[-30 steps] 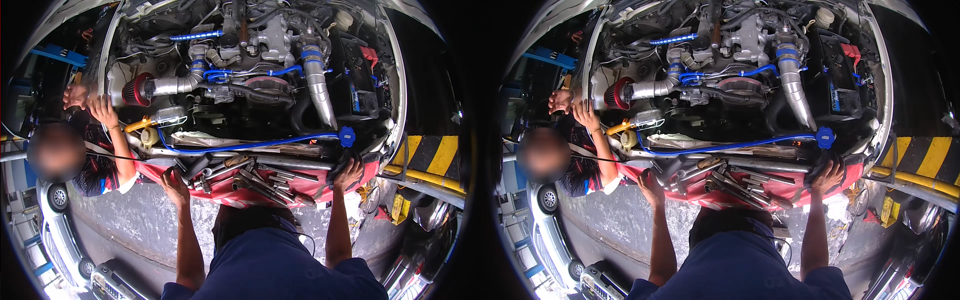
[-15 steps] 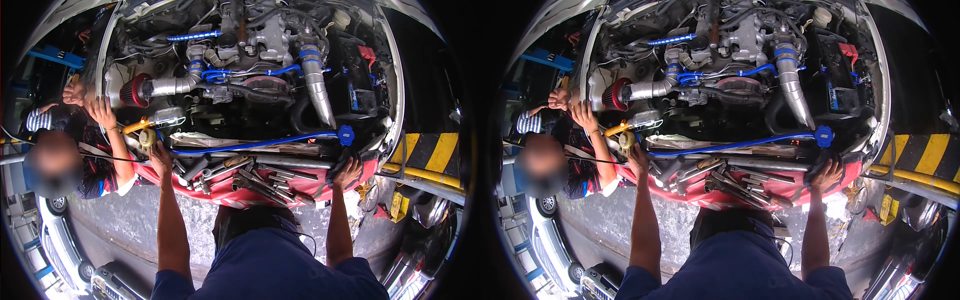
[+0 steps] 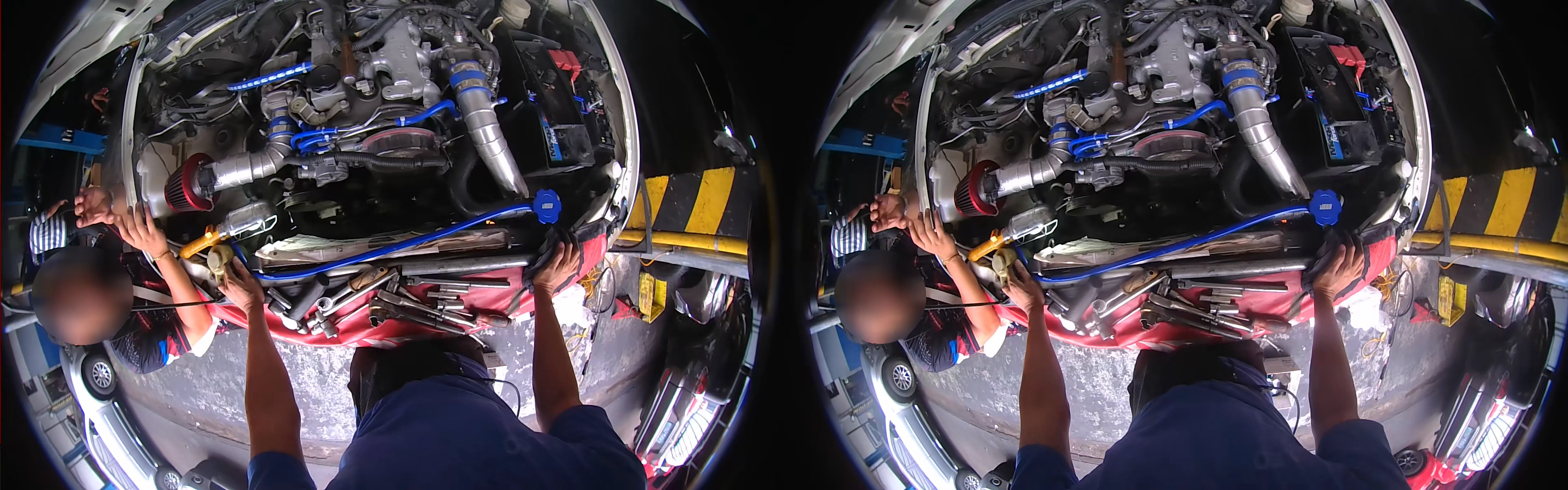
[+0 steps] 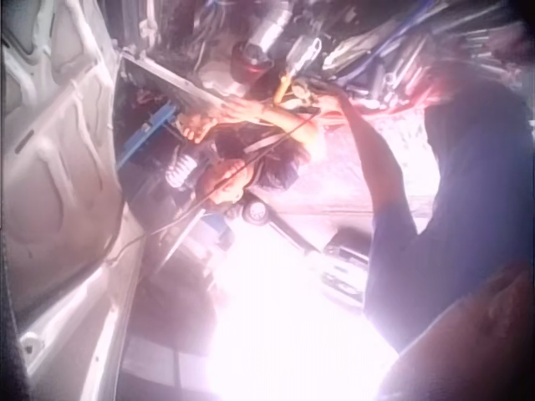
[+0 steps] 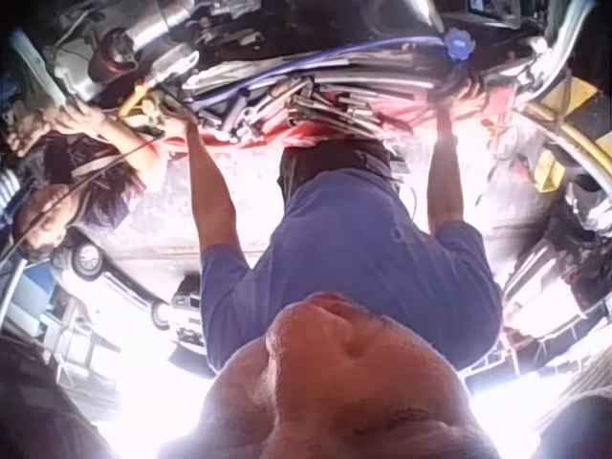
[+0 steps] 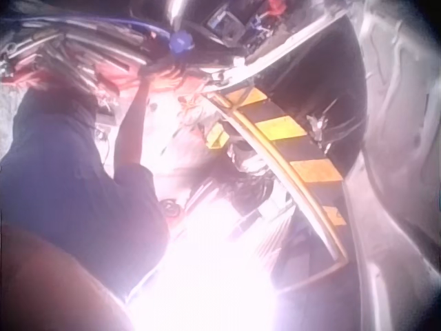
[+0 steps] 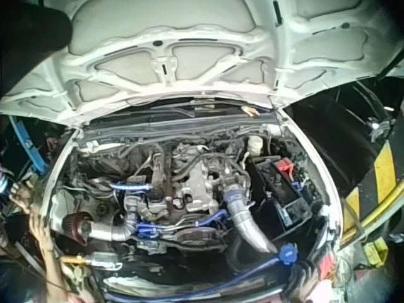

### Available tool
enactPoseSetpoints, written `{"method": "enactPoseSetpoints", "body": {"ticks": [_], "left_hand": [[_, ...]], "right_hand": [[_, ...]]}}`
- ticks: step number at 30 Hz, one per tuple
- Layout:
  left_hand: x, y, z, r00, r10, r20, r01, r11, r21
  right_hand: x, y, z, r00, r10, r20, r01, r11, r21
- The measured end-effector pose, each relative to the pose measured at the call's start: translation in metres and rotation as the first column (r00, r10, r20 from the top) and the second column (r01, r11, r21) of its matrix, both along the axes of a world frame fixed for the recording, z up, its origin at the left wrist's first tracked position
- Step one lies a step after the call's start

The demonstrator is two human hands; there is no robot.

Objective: The recorder is working on a car engine, using various tools to adjust or install components while an assistant observes.

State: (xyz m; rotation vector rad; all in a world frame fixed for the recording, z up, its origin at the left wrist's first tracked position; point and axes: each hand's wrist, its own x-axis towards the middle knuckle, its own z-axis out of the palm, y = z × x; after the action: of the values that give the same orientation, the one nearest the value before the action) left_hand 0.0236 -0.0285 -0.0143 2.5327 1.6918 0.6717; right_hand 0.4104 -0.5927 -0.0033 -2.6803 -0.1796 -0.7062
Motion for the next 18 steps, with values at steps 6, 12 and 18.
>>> {"method": "enactPoseSetpoints", "body": {"ticks": [6, 12, 18], "left_hand": [[0.011, -0.001, -0.003, 1.0, -0.003, -0.023, 0.002, 0.999, -0.041], [0.008, -0.001, -0.003, 0.981, -0.129, -0.148, 0.165, 0.95, 0.266], [-0.012, 0.015, -0.012, 0.981, -0.149, -0.123, 0.172, 0.963, 0.206]], "right_hand": [[-0.005, -0.005, 0.0, 0.994, -0.09, -0.054, 0.095, 0.99, 0.108], [-0.001, -0.001, 0.013, 0.994, -0.092, -0.055, 0.1, 0.98, 0.174], [-0.065, 0.002, 0.044, 0.973, -0.201, -0.111, 0.226, 0.925, 0.306]]}}
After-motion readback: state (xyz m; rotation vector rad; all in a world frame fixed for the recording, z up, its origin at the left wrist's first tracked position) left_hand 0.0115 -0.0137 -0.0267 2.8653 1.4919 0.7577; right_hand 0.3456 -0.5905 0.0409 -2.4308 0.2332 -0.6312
